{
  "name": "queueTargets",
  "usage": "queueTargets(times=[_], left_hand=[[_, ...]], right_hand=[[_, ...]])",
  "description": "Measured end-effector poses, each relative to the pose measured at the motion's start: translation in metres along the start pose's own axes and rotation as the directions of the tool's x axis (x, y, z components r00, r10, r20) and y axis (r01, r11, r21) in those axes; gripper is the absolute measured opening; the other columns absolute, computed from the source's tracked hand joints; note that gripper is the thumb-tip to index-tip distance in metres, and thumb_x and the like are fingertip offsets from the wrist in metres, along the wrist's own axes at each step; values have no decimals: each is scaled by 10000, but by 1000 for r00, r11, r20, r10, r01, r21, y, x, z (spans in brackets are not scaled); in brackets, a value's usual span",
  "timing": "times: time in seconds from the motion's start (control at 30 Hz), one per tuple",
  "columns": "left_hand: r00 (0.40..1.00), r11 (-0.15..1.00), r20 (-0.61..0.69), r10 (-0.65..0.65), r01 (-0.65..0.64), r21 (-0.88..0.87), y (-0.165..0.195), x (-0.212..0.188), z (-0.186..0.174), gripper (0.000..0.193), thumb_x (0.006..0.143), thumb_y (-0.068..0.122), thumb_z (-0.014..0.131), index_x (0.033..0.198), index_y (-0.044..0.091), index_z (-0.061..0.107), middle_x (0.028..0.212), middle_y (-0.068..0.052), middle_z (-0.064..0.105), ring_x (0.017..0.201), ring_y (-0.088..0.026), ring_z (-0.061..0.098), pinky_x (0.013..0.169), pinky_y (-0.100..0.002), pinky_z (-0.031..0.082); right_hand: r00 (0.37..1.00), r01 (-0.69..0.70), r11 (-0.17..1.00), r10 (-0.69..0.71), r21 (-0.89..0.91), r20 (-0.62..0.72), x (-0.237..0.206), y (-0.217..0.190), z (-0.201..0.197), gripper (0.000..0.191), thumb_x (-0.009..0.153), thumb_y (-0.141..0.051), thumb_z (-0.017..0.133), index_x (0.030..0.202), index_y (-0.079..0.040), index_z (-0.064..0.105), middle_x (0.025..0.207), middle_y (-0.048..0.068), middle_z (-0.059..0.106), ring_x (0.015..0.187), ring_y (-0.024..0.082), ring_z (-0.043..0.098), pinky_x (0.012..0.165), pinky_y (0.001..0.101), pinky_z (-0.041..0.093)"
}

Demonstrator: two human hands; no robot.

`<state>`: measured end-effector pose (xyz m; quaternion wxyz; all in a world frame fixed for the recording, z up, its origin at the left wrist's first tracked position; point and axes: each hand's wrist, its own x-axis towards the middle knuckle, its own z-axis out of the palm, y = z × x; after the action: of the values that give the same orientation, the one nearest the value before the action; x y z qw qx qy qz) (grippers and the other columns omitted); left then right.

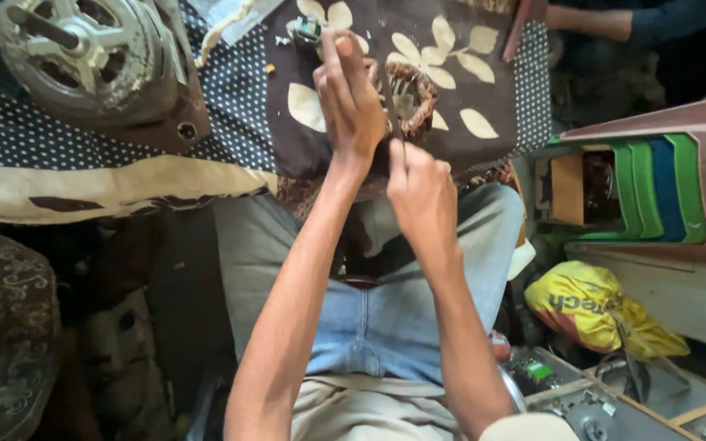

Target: The person sits on the floor holding a coiled ring-shaped object and files its surface with a flat file, rotating the ring to file different sections. They occasionally pick small debris off the ring and continue filing around its circumference.

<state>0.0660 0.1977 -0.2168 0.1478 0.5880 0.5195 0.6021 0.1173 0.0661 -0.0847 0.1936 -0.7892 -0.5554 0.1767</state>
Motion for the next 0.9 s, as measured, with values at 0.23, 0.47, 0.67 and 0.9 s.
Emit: queueTargets(times=[0.23, 0.47, 0.67, 0.9], left_hand=[[987, 987, 60, -148, 151, -48, 14, 13, -6, 388, 1177, 289, 353, 1324, -30, 517, 875, -131, 721, 841, -347, 648, 943, -465, 450], [958, 926, 98, -269, 285, -248, 24, 13, -14, 208, 1124, 103, 411, 1185, -37, 553, 854, -138, 722, 805, -311, 685, 911, -461, 445], [924, 890, -150, 353, -282, 358, 22, 9, -13, 349, 1149, 109, 403, 1444, -72, 356, 1332, -316, 550, 992, -404, 636, 984, -423, 453], [966, 941, 73, -248, 258, -217, 32, 13, -17, 386, 1150, 290, 322, 1165, -27, 543, 853, -131, 691, 831, -341, 687, 874, -463, 450]], right_hand=[[999, -47, 999, 47, 7, -6, -2, 2, 2, 378, 1027, -336, 489, 968, -51, 730, 869, 296, 678, 879, 533, 616, 741, 602, 477], [999, 18, 1000, -19, -14, -42, -3, 5, 6, 374, 1048, -334, 486, 988, -46, 717, 912, 290, 681, 888, 515, 636, 746, 587, 498], [999, 35, 999, -34, 20, -33, -4, 6, 6, 391, 1064, -334, 478, 962, -34, 708, 918, 276, 687, 900, 504, 641, 749, 575, 505], [999, -16, 1000, 16, -13, -38, -3, 1, 3, 377, 1044, -344, 484, 995, -65, 734, 904, 277, 686, 886, 512, 631, 759, 597, 490]])
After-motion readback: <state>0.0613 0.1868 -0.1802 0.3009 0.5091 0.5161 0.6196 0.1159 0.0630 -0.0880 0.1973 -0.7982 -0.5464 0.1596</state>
